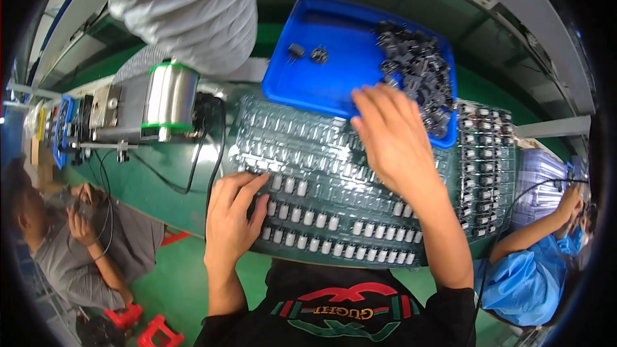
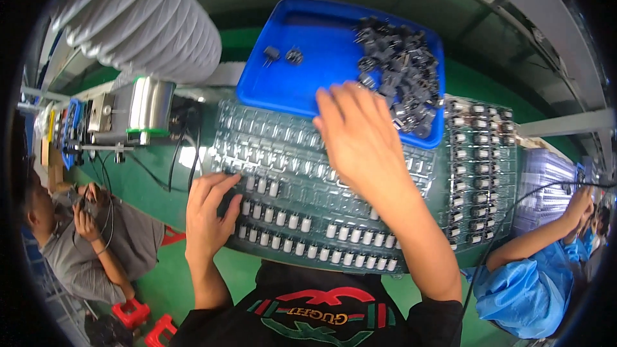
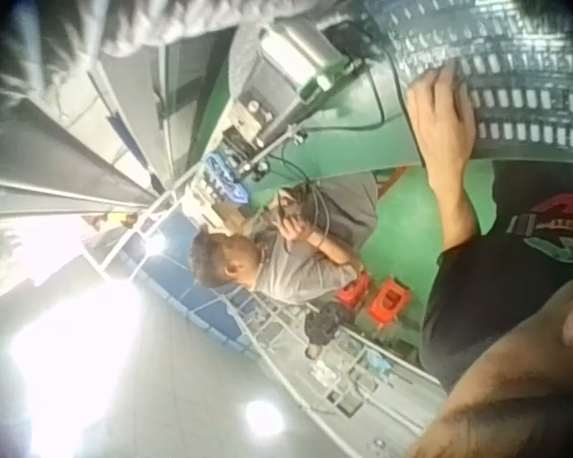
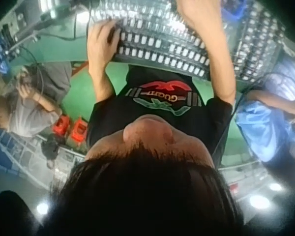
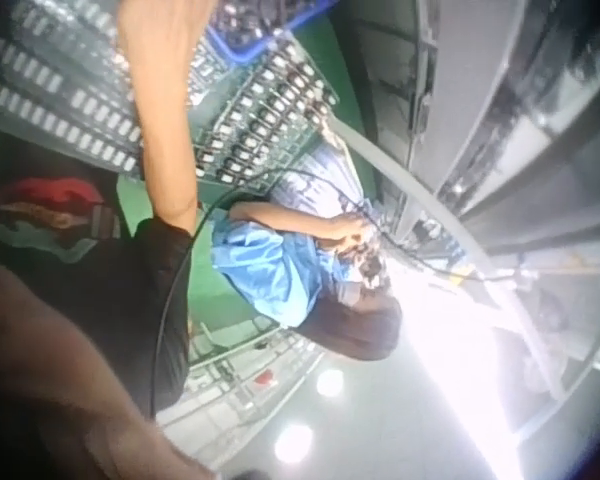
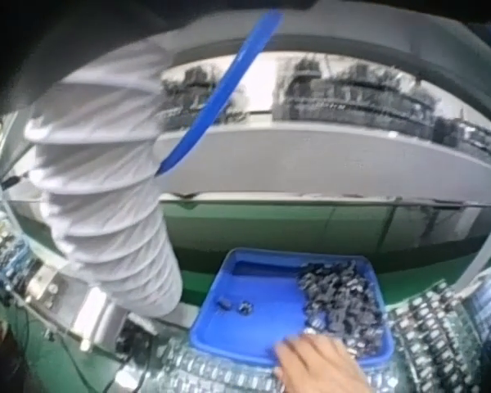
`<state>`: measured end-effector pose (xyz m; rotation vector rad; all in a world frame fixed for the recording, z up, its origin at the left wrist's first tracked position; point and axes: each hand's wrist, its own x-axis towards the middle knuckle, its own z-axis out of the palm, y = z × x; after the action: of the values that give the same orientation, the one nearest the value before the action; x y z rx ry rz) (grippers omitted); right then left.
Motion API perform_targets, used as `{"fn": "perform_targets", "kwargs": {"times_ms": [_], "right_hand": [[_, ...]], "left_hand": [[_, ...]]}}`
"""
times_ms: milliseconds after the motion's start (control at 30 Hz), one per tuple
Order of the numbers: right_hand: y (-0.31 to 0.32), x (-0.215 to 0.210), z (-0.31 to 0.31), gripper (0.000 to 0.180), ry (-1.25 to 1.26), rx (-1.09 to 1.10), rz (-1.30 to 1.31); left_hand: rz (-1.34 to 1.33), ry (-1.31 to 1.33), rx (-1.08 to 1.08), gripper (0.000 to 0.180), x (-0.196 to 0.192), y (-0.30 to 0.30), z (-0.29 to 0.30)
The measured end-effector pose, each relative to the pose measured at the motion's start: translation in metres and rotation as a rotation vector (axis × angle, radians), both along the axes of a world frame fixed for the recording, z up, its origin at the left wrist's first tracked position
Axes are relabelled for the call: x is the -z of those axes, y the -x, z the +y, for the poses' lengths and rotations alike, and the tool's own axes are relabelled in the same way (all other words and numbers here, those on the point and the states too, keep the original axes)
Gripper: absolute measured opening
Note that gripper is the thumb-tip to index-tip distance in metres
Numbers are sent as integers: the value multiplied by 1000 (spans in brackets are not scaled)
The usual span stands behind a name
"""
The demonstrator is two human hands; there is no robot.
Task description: The person assembles electronic components by hand, then places the assembled components into a plastic tray.
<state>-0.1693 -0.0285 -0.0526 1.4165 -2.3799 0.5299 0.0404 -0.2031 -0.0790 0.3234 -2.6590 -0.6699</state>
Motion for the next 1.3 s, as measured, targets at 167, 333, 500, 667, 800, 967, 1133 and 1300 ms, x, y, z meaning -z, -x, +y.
{"fn": "perform_targets", "kwargs": {"times_ms": [167,333,500,667,800,967,1133,1300], "right_hand": [[-2,13,-14,34,-84,96,83],[-71,-2,-12,18,-30,-263,-168],[-86,17,-11,9,-152,-209,-105],[-85,29,-9,5,-30,-231,-136],[-82,31,-10,6,76,-282,-190],[-80,33,-6,15,162,-392,-294],[-56,-1,23,23,397,-402,-572],[-25,-6,68,29,753,-235,-852]], "left_hand": [[37,30,-36,32,0,-11,-3],[101,55,24,29,-14,4,-4],[137,80,164,25,-37,71,0],[53,201,155,25,-34,142,-26],[81,333,191,32,-17,184,-38],[-28,329,321,36,-10,217,-40],[-59,429,282,32,-30,199,-19],[0,-611,188,35,-54,146,48]]}}
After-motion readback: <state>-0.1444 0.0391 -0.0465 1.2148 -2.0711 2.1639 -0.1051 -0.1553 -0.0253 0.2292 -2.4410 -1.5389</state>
